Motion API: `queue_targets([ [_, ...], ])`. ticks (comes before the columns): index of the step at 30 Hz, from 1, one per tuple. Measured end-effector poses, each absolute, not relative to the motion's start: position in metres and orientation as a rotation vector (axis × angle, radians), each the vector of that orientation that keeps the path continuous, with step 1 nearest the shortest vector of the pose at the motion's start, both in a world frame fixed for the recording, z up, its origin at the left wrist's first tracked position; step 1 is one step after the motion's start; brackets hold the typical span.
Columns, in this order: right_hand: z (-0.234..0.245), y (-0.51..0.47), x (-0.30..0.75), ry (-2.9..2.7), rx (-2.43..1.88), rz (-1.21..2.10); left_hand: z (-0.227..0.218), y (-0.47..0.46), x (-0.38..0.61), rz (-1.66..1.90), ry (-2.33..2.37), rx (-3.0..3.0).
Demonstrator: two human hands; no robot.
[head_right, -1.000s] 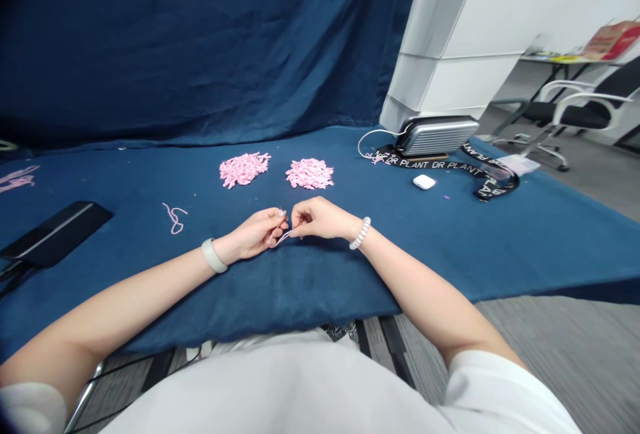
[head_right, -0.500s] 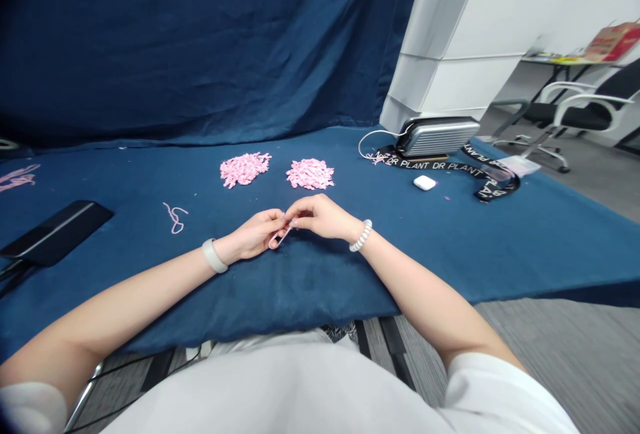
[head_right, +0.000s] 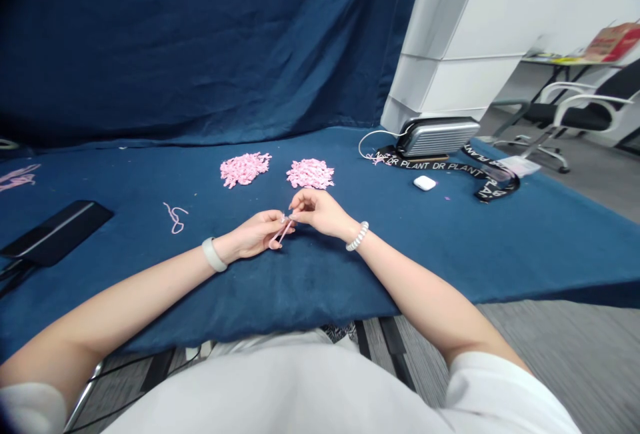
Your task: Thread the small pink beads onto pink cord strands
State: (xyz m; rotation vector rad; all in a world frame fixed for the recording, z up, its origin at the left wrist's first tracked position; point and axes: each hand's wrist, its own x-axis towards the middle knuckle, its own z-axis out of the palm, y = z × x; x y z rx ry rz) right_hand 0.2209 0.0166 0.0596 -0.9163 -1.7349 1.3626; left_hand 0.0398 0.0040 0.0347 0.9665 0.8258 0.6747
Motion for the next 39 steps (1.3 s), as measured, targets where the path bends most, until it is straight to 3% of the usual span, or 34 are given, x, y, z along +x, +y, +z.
queue_targets([
  [23,0.052,0.016,0.217,-1.625,-0.865,1.399,0.039,0.002,0.038,0.529,0.885,1.056],
  [39,0.054,0.021,0.226,-1.937,-0.784,1.507,0.036,0.001,0.038,0.595,0.946,1.096],
])
